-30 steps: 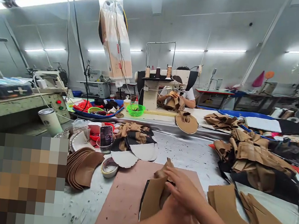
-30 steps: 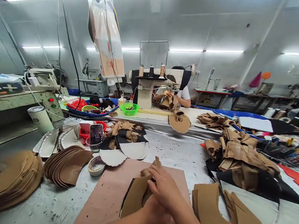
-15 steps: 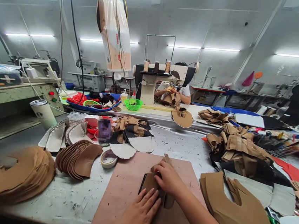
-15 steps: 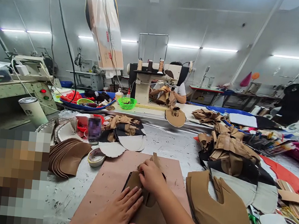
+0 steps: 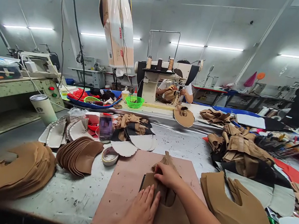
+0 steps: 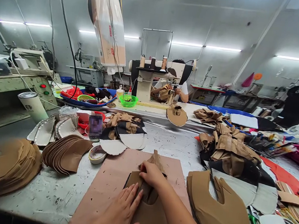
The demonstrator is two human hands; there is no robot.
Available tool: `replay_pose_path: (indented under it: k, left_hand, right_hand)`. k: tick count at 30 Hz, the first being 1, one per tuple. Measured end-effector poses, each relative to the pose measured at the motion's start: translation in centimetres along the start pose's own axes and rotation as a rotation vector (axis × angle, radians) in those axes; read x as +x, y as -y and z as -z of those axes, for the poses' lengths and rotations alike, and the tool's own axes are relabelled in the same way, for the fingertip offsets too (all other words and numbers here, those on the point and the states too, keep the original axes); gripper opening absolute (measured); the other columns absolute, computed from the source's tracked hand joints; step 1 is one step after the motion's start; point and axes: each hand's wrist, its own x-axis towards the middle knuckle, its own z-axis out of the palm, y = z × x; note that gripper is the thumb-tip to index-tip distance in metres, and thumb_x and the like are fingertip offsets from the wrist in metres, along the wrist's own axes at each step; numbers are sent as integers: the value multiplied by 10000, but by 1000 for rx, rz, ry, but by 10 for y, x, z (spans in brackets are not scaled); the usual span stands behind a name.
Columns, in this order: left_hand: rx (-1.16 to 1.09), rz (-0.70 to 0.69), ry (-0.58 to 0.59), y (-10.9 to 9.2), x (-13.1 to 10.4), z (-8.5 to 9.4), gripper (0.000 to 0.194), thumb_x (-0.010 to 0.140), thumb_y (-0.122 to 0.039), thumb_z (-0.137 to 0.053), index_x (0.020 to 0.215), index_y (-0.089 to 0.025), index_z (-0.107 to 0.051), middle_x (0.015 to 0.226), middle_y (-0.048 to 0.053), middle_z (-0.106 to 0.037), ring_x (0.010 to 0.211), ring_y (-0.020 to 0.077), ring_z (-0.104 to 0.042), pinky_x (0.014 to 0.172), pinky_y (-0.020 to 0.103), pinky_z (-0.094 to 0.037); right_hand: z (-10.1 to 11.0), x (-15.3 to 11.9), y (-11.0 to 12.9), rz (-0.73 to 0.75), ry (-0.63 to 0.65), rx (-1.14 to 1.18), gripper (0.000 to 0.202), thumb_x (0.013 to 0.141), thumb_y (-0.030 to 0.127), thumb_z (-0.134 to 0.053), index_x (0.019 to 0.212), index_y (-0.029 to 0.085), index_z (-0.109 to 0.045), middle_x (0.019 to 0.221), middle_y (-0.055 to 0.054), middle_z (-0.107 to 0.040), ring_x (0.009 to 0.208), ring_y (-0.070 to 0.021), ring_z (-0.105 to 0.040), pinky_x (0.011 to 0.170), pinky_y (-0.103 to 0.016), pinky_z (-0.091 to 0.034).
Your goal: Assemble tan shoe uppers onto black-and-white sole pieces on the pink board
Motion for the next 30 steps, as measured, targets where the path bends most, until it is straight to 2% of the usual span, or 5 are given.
replay_pose_path:
  k: [3,9,16,21,30]
  left_hand:
    - [31,131,-67,-2,15,2,769,831,-534,-438,1404,-59,-244,1451,219,-221,1261,384,-345,985,491,-349]
    - [140,184,-192,11,43,2,440,865,-231,-403,1250,-43,-503,1276,207,-518,1099,316,-524,863,436,-452]
    - [185,51,-178,18,45,7,465,863,-248,-397,1285,-70,-473,1379,150,-409,1199,304,-455,918,404,-415]
    - [226,-4,-68,21,48,17,503,868,-235,-331,1344,-84,-393,1411,130,-354,1266,286,-376,1006,418,-326]
    - [188,19,70,9,68,43,427,720,-240,-457,1106,-101,-574,1418,157,-360,1151,315,-454,914,427,-382]
  right_hand:
    - [1,6,1,-7,10,-14,126,693,102,-580,787,185,-576,819,-8,-658,773,-143,-579,632,-215,-373]
    - [9,2,3,0,-26,-146,228,639,133,-657,855,176,-599,979,-68,-625,922,-219,-545,734,-276,-370]
    - [39,-2,-24,73,-7,-438,261,760,95,-449,895,219,-635,1015,-33,-642,1052,-193,-509,951,-359,-289]
    - [40,19,-16,77,41,-539,280,783,112,-435,920,189,-667,943,-91,-677,1035,-214,-534,1047,-419,-137]
    - [45,42,-1,-14,156,-609,159,691,186,-608,822,169,-697,867,-116,-707,944,-254,-610,987,-416,-230]
